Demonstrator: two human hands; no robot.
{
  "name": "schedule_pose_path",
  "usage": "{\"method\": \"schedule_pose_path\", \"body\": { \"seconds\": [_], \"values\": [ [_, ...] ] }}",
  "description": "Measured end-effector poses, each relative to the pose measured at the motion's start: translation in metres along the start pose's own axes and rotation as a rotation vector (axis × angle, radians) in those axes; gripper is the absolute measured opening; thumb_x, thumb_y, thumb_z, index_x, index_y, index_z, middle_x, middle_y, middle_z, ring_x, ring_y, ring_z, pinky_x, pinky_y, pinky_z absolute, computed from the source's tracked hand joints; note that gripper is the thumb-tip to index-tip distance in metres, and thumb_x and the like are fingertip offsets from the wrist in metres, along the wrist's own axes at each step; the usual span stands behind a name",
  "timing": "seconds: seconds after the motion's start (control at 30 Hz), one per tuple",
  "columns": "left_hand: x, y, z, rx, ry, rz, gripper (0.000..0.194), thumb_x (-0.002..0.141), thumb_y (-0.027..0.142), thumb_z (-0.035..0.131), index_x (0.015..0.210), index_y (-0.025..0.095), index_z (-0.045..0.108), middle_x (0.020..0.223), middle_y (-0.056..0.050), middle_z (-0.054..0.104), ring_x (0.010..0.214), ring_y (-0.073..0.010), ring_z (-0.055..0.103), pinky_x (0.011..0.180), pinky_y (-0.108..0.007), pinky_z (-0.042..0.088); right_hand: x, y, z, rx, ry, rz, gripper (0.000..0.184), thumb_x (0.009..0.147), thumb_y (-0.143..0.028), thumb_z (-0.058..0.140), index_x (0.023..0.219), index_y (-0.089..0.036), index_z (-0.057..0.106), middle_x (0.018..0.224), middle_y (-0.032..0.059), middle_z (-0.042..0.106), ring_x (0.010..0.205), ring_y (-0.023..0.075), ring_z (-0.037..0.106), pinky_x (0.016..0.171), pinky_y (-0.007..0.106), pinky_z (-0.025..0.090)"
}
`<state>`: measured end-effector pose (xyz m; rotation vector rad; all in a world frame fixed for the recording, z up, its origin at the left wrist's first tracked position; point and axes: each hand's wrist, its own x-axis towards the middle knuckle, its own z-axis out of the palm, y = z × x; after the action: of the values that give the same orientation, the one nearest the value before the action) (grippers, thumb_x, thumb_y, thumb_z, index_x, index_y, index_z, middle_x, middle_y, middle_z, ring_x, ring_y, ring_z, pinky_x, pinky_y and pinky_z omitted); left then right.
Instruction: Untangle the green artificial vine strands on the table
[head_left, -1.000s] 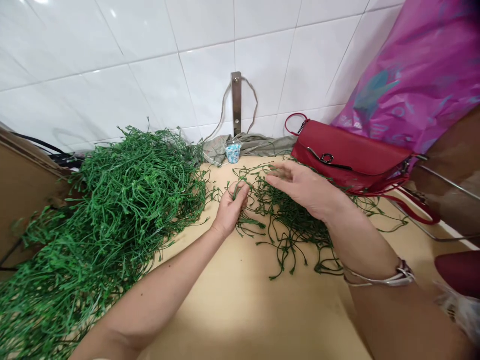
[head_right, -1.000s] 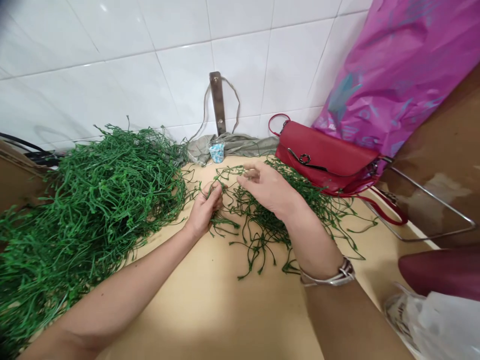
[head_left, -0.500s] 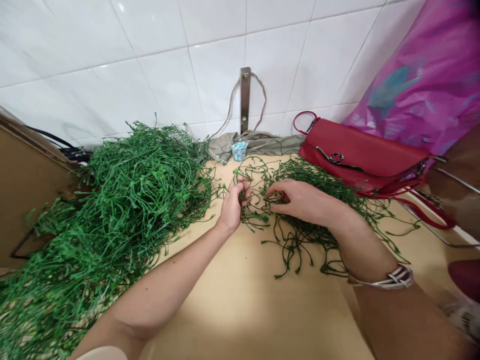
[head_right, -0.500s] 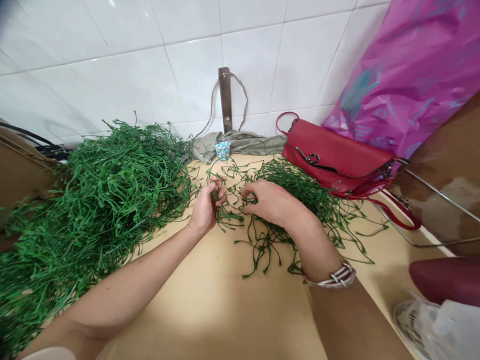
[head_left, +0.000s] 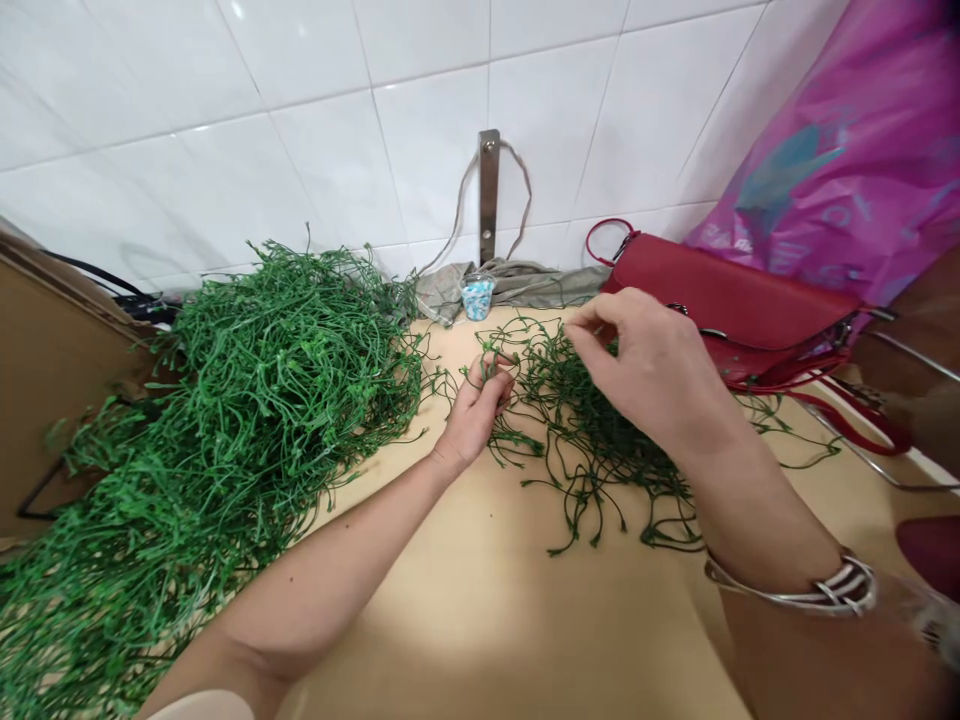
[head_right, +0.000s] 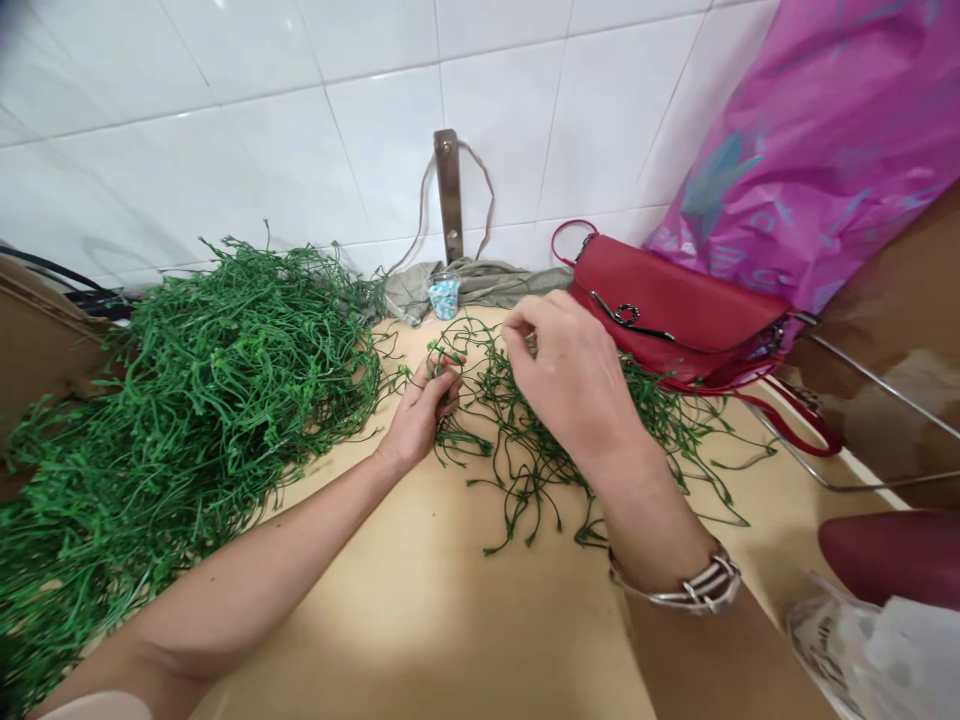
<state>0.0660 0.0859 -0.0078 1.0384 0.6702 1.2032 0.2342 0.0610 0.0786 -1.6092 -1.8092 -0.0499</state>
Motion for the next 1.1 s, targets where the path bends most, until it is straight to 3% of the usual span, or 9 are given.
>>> {"method": "schedule_pose_path", "body": {
  "seconds": [0.1, 0.2, 0.3, 0.47, 0.63, 0.77, 0.87, 1.0, 1.1],
  "values": [
    [-0.001, 0.000, 0.001, 0.018, -0.011, 0.018, 0.013, 0.087, 0.027, 0.066, 0.092, 0.019, 0.057, 0.067, 0.006, 0.039, 0.060, -0.0085, 0.033, 0.053, -0.019, 0.029, -0.003, -0.018, 0.005, 0.192, -0.121, -0.049, 0.010, 0.090, -0.027, 0.061, 0.086, -0.022, 0.069, 0.089, 0.0054, 0.071, 0.083, 0.0209, 0.064, 0.078, 0.033, 0.047],
    [-0.001, -0.001, 0.001, -0.011, -0.007, 0.010, 0.016, 0.086, 0.031, 0.069, 0.089, 0.020, 0.057, 0.065, 0.006, 0.039, 0.059, -0.0087, 0.033, 0.053, -0.020, 0.029, -0.005, -0.023, 0.015, 0.195, -0.251, -0.056, 0.007, 0.088, -0.024, 0.063, 0.086, -0.022, 0.069, 0.091, 0.0059, 0.072, 0.083, 0.0206, 0.062, 0.074, 0.032, 0.044],
    [0.002, -0.003, -0.001, -0.049, 0.002, -0.003, 0.021, 0.087, 0.038, 0.070, 0.087, 0.019, 0.061, 0.066, 0.005, 0.043, 0.060, -0.0091, 0.038, 0.052, -0.020, 0.030, -0.005, -0.018, 0.021, 0.178, -0.321, -0.008, 0.012, 0.087, -0.017, 0.058, 0.080, -0.021, 0.067, 0.078, 0.0026, 0.069, 0.070, 0.0173, 0.058, 0.067, 0.030, 0.040],
    [0.007, -0.006, -0.010, -0.039, 0.016, -0.022, 0.029, 0.086, 0.044, 0.073, 0.092, 0.017, 0.069, 0.077, 0.003, 0.058, 0.059, -0.0067, 0.051, 0.056, -0.021, 0.038, -0.003, -0.008, 0.017, 0.179, -0.274, 0.025, 0.011, 0.084, -0.018, 0.060, 0.075, -0.021, 0.066, 0.071, 0.0004, 0.068, 0.066, 0.0161, 0.056, 0.066, 0.030, 0.039],
    [0.008, -0.003, -0.011, -0.117, 0.022, -0.080, 0.031, 0.074, 0.038, 0.086, 0.081, 0.016, 0.065, 0.074, 0.004, 0.062, 0.058, -0.0050, 0.056, 0.059, -0.019, 0.040, -0.001, -0.001, 0.016, 0.165, -0.248, 0.027, 0.011, 0.084, -0.020, 0.060, 0.073, -0.021, 0.063, 0.068, 0.0010, 0.067, 0.064, 0.0166, 0.056, 0.066, 0.031, 0.039],
    [0.008, 0.000, -0.009, -0.214, 0.052, -0.143, 0.033, 0.070, 0.030, 0.088, 0.089, 0.015, 0.066, 0.081, 0.002, 0.068, 0.068, -0.0077, 0.066, 0.070, -0.021, 0.048, -0.001, 0.004, 0.018, 0.149, -0.240, 0.063, 0.010, 0.084, -0.020, 0.061, 0.074, -0.021, 0.064, 0.069, 0.0013, 0.067, 0.065, 0.0171, 0.056, 0.066, 0.032, 0.041],
    [0.009, 0.000, -0.009, -0.254, 0.079, -0.172, 0.033, 0.069, 0.024, 0.089, 0.091, 0.015, 0.066, 0.080, 0.002, 0.069, 0.071, -0.0091, 0.069, 0.075, -0.023, 0.051, -0.001, 0.005, 0.017, 0.152, -0.202, 0.092, 0.007, 0.084, -0.020, 0.062, 0.087, -0.021, 0.068, 0.080, 0.0030, 0.069, 0.070, 0.0187, 0.060, 0.071, 0.033, 0.045],
    [0.010, 0.000, -0.010, -0.267, 0.103, -0.164, 0.032, 0.068, 0.022, 0.089, 0.085, 0.015, 0.063, 0.070, 0.005, 0.064, 0.070, -0.0097, 0.070, 0.075, -0.023, 0.051, -0.003, -0.005, 0.010, 0.094, -0.066, 0.059, 0.025, 0.082, -0.021, 0.068, 0.108, -0.020, 0.067, 0.107, 0.0109, 0.063, 0.076, 0.0204, 0.061, 0.078, 0.037, 0.048],
    [0.010, -0.001, -0.011, -0.286, 0.117, -0.156, 0.030, 0.071, 0.023, 0.088, 0.085, 0.016, 0.062, 0.071, 0.005, 0.064, 0.070, -0.0094, 0.069, 0.077, -0.023, 0.052, -0.005, -0.013, 0.010, 0.060, -0.132, -0.002, 0.007, 0.084, -0.020, 0.065, 0.090, -0.022, 0.069, 0.096, 0.0090, 0.065, 0.078, 0.0214, 0.061, 0.075, 0.036, 0.045]
  ]
}}
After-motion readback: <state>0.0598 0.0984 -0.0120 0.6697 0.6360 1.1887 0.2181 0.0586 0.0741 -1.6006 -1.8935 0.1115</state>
